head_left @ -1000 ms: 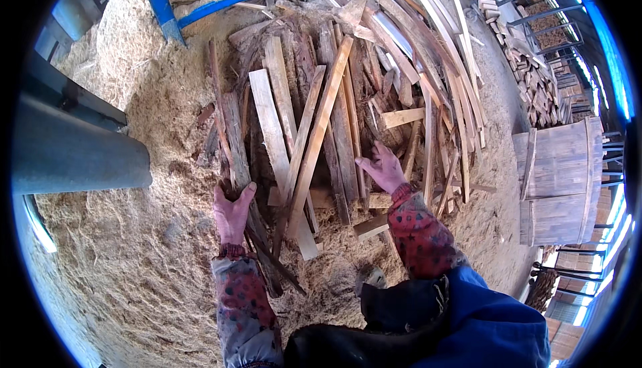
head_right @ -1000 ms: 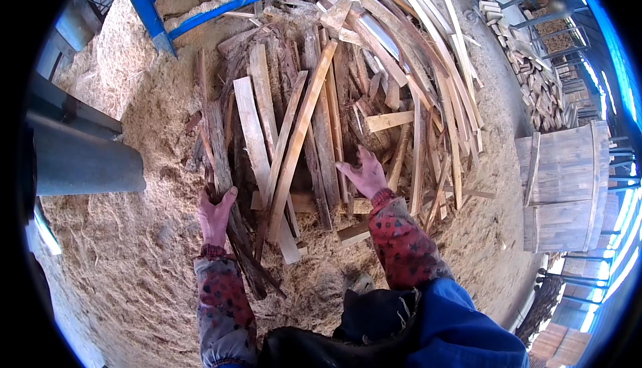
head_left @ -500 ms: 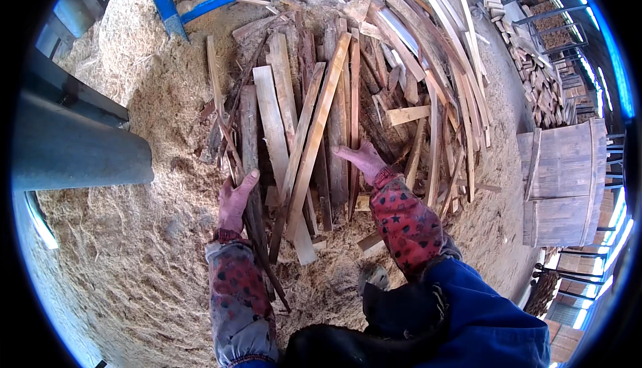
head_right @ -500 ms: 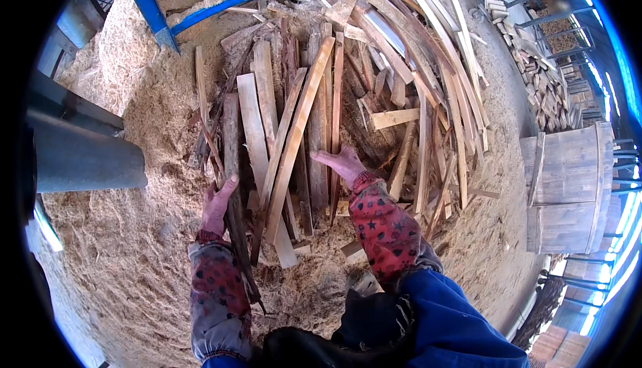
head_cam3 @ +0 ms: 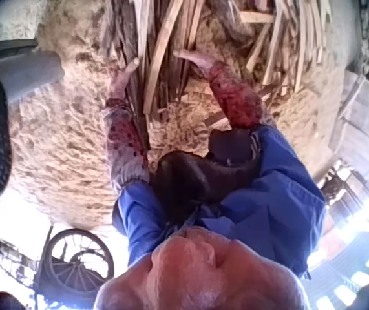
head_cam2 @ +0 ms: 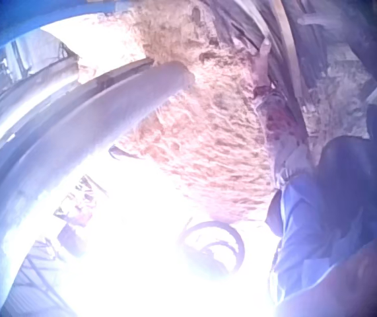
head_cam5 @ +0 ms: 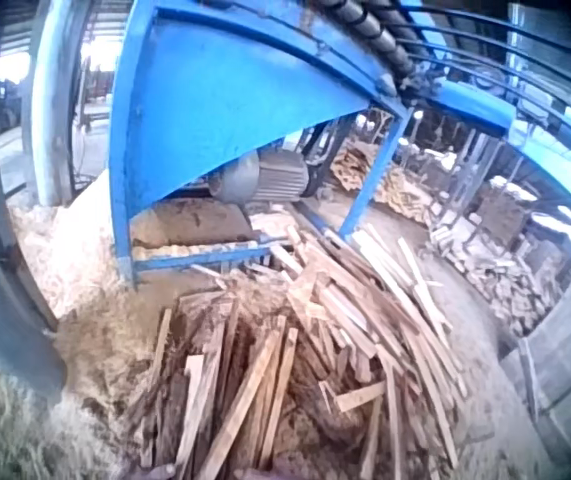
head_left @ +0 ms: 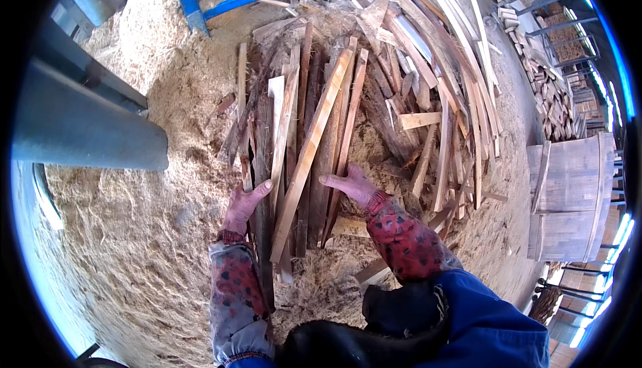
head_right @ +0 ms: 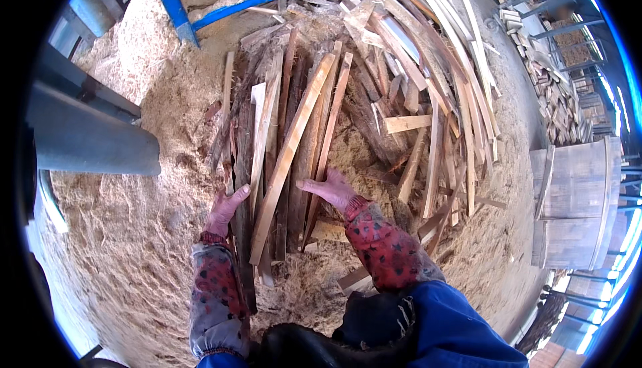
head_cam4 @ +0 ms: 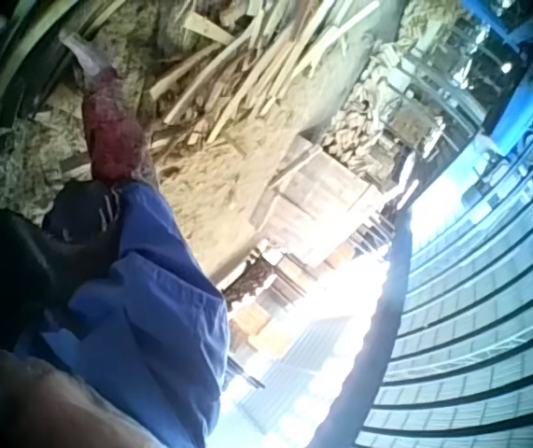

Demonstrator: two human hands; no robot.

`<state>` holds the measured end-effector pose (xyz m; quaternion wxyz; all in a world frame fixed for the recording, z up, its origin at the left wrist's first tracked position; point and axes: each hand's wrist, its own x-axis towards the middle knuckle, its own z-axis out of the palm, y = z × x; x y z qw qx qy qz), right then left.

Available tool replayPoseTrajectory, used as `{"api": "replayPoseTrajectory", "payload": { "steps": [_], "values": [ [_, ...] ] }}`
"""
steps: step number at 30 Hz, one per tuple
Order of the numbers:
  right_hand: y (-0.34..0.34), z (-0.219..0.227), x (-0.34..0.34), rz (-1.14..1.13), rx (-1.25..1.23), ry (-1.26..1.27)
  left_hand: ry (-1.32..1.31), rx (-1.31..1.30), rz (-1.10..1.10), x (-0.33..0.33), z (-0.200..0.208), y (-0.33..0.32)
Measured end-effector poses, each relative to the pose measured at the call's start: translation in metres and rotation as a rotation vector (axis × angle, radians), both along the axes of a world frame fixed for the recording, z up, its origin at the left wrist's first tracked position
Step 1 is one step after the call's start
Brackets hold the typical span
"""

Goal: The person gathers small wooden planks and offcuts from a pile of sawdust and places them into a two-wheeled cart. The person repeatedly picks up bundles of wood and loads them into the cart.

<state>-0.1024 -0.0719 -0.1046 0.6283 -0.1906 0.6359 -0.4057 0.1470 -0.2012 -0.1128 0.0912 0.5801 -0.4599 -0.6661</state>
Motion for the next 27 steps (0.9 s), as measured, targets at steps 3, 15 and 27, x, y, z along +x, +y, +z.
{"api": "replayPoseTrajectory", "payload": {
  "steps": [3, 15, 27],
  "values": [
    [0.002, 0.016, 0.014, -0.065, -0.012, -0.084, 0.232, 0.054, -0.027, 0.012, 0.003, 0.006],
    [0.038, 0.013, 0.008, 0.265, -0.246, 0.938, 0.08, 0.187, -0.014, 0.017, -0.012, 0.034],
    [0.188, 0.021, 0.017, 0.807, 0.146, 1.063, 0.036, 0.114, 0.012, 0.006, 0.009, 0.033]
  ]
}}
